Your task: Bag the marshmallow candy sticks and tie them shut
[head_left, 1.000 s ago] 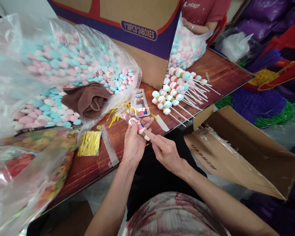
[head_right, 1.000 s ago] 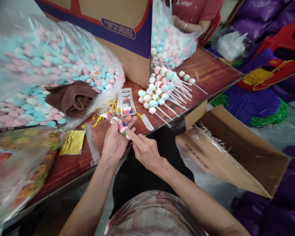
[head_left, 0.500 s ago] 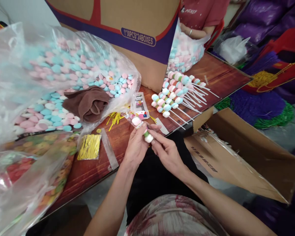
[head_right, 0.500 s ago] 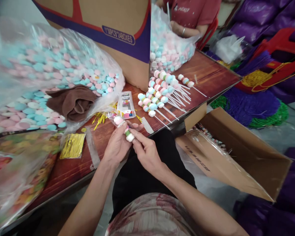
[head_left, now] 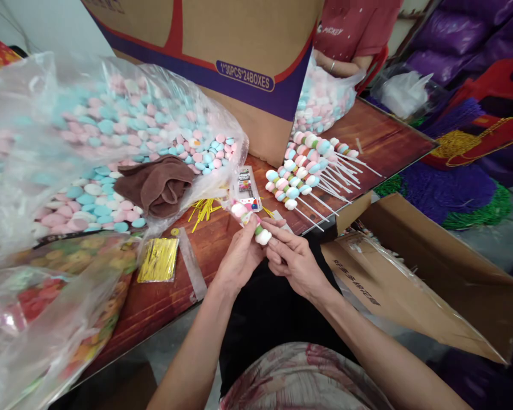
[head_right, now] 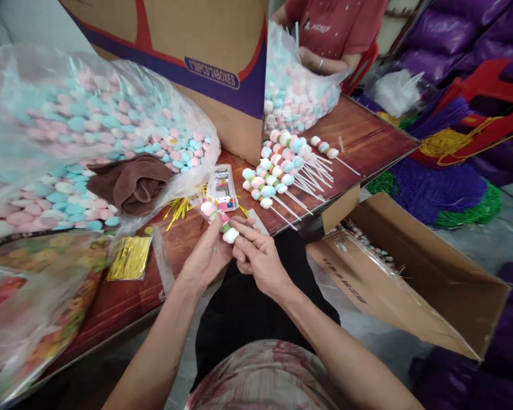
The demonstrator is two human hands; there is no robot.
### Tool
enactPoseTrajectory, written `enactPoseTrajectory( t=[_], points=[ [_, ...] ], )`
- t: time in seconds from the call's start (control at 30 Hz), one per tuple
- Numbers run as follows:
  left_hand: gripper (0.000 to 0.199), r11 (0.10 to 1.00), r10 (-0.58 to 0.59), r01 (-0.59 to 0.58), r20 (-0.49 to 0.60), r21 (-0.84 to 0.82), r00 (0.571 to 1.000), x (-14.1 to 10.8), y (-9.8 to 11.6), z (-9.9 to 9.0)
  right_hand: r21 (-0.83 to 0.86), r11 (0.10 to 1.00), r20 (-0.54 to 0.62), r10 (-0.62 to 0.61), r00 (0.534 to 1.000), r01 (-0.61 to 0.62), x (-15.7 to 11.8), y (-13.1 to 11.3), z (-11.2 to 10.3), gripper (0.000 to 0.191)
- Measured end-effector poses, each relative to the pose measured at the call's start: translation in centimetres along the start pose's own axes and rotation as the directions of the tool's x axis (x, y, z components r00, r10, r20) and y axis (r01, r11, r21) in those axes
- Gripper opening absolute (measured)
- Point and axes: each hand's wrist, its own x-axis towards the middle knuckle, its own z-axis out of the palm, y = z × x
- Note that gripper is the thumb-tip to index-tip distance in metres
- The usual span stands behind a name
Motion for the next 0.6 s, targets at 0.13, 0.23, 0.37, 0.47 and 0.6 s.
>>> enactPoseTrajectory(
  t=[0.13, 0.23, 0.37, 0.47, 0.6],
  points=[
    [0.047, 0.989, 0.147, -0.147, -0.096, 0.006, 0.985, 0.3, 1.8, -0.6, 0.088, 0.994, 0.026, 0.068, 0.997, -0.070, -0.1, -1.2, 0.0, 0.047],
    [0.031, 0.983, 0.183, -0.181, -0.111, 0.033, 0.977, 0.2, 2.7, -0.7, 0.044, 0.994, 0.050, 0.101, 0.994, -0.103, -0.2, -1.2, -0.1, 0.047],
    [0.016, 0.983, 0.183, -0.179, -0.140, 0.042, 0.973, -0.2, 2.9, -0.7, -0.209, 0.976, 0.063, 0.075, 0.995, -0.060, -0.3, -1.2, -0.5, 0.047],
    [0.016, 0.983, 0.183, -0.181, -0.226, 0.030, 0.957, -0.2, 2.6, -0.8, -0.610, 0.772, 0.107, -0.144, 0.984, 0.180, -0.6, -1.4, -1.0, 0.050],
    [0.023, 0.984, 0.181, -0.173, -0.287, 0.052, 0.941, -0.1, 2.1, -1.0, -0.901, 0.138, 0.356, -0.307, 0.883, 0.411, -1.1, -1.0, -1.6, 0.052]
  ],
)
